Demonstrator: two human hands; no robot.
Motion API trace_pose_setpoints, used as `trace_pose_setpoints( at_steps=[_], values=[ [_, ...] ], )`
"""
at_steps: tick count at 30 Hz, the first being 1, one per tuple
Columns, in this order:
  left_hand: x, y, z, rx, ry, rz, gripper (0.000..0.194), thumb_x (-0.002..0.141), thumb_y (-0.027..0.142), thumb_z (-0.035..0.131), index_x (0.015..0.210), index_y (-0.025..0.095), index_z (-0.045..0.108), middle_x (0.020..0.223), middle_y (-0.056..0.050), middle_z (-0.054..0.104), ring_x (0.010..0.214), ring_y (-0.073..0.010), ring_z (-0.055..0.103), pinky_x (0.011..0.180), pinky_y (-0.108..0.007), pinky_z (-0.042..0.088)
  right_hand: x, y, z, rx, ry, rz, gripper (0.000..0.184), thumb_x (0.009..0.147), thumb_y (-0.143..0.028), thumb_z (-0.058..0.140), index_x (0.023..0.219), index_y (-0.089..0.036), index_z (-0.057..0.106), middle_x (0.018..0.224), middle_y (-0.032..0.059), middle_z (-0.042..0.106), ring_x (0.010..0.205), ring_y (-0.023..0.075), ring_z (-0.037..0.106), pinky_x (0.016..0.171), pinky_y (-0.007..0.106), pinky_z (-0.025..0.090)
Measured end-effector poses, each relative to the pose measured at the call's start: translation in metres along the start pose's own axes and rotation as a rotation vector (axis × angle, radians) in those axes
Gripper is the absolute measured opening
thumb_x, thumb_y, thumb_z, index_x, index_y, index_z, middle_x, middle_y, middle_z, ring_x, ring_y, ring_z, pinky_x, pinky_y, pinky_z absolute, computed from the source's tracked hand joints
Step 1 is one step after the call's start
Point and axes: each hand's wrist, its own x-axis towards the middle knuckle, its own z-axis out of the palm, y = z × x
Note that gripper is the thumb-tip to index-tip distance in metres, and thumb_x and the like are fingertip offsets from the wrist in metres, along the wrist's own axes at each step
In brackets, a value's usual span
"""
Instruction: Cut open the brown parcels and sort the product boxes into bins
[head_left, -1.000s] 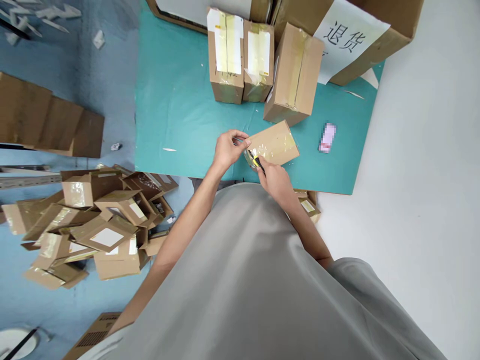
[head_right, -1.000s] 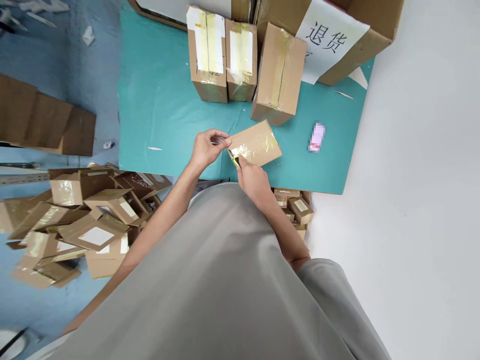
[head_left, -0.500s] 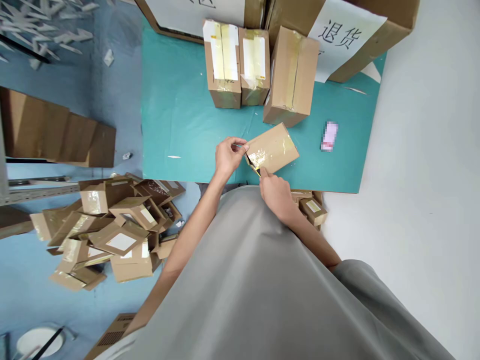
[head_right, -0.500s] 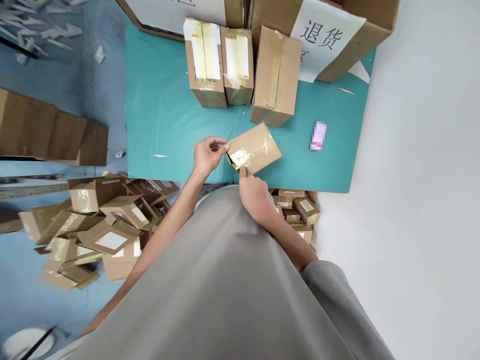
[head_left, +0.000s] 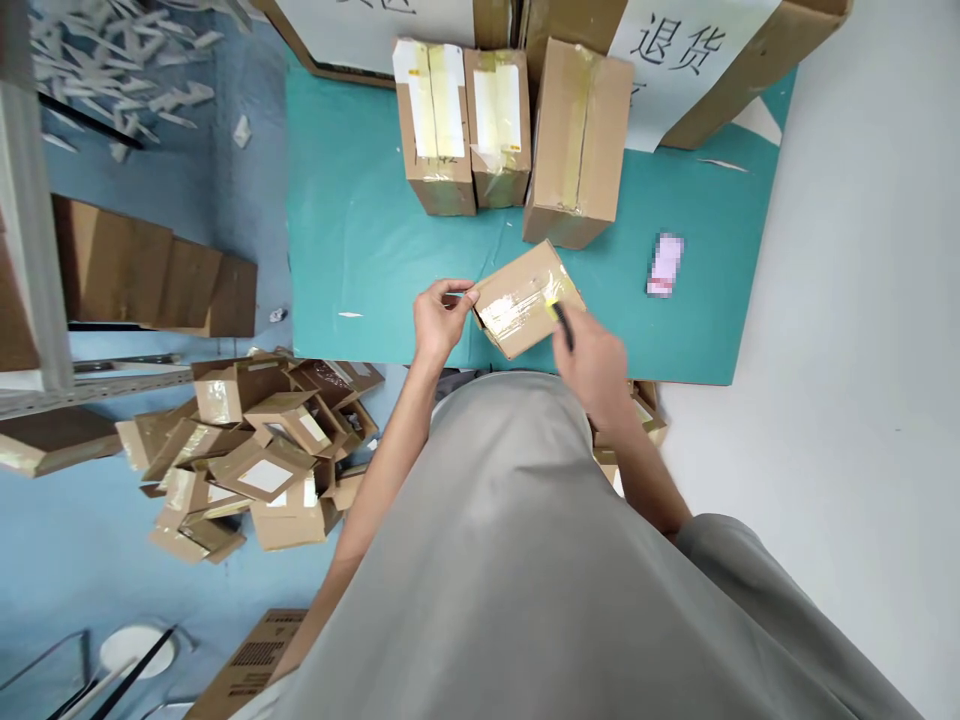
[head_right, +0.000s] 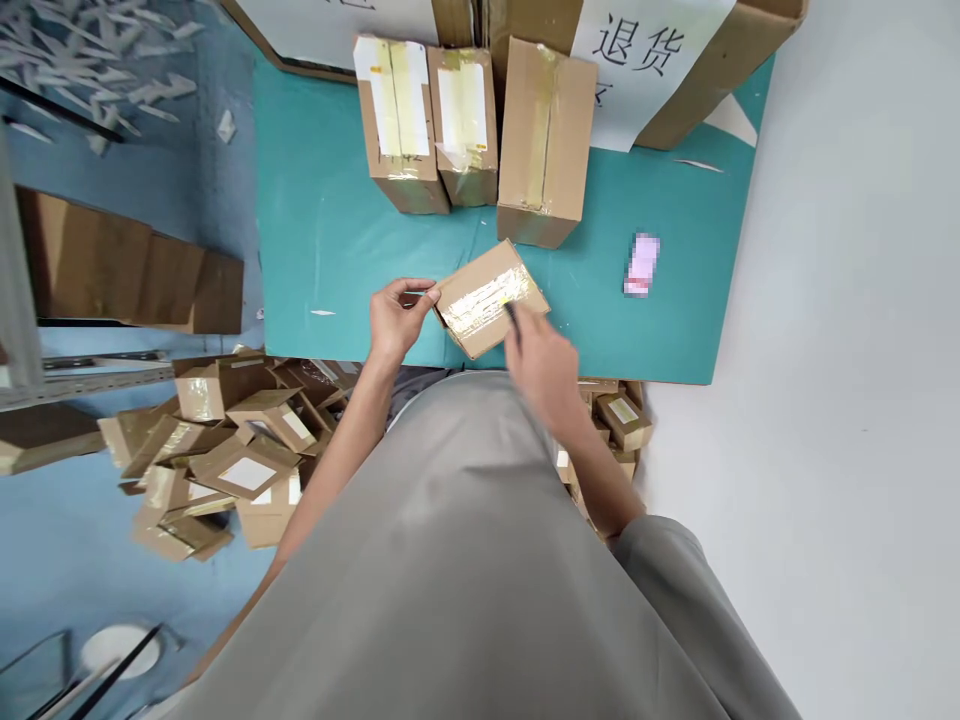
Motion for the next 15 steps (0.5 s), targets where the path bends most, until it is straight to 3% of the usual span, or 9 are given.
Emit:
trace_pose_setpoints(
  at_steps=[2, 6, 9, 11, 15],
  values=[
    [-0.001, 0.0, 0.003, -0.01, -0.018, 0.007, 0.03, 0.094, 0.046, 0.077, 0.11, 0.022, 0.08, 0.114, -0.009, 0.084, 0.092, -0.023, 0.077, 0.085, -0.035, 0.062, 0.017, 0.032, 0.003, 0.077, 0.172, 0.089, 0.052, 0.119, -0.036, 0.031, 0.161, -0.02, 0.057, 0.146, 0.0194, 0.076, 0.123, 0.0353, 0.078, 0.103, 0.044, 0.06],
    [0.0, 0.005, 0.006, -0.009, -0.018, 0.02, 0.03, 0.097, 0.045, 0.073, 0.114, 0.021, 0.079, 0.117, -0.011, 0.082, 0.097, -0.024, 0.077, 0.09, -0.037, 0.063, 0.034, 0.071, 0.024, 0.235, 0.171, 0.132, 0.051, 0.119, -0.044, 0.033, 0.15, -0.017, 0.064, 0.122, 0.0165, 0.082, 0.105, 0.0321, 0.083, 0.097, 0.041, 0.061],
    [-0.002, 0.017, 0.008, 0.034, -0.003, 0.079, 0.031, 0.101, 0.044, 0.066, 0.117, 0.021, 0.078, 0.121, -0.013, 0.081, 0.107, -0.0278, 0.076, 0.103, -0.045, 0.063, 0.018, 0.072, 0.041, 0.296, 0.161, 0.142, 0.051, 0.118, -0.044, 0.035, 0.148, -0.016, 0.065, 0.12, 0.0168, 0.083, 0.103, 0.0315, 0.083, 0.097, 0.04, 0.061],
    [-0.007, 0.031, 0.013, 0.105, -0.015, 0.182, 0.03, 0.103, 0.044, 0.066, 0.121, 0.023, 0.079, 0.129, -0.014, 0.078, 0.124, -0.0329, 0.072, 0.118, -0.053, 0.056, 0.002, 0.068, 0.048, 0.334, 0.153, 0.179, 0.051, 0.117, -0.043, 0.036, 0.149, -0.015, 0.064, 0.117, 0.0168, 0.084, 0.097, 0.031, 0.083, 0.096, 0.04, 0.061],
    [-0.022, 0.064, 0.039, 0.228, -0.199, 0.443, 0.03, 0.105, 0.046, 0.068, 0.129, 0.031, 0.077, 0.155, -0.01, 0.069, 0.162, -0.0383, 0.048, 0.139, -0.066, 0.031, -0.02, 0.067, 0.054, 0.416, 0.12, 0.275, 0.057, 0.117, -0.043, 0.033, 0.16, -0.014, 0.056, 0.108, 0.0136, 0.086, 0.084, 0.0292, 0.084, 0.094, 0.04, 0.063]
  ],
)
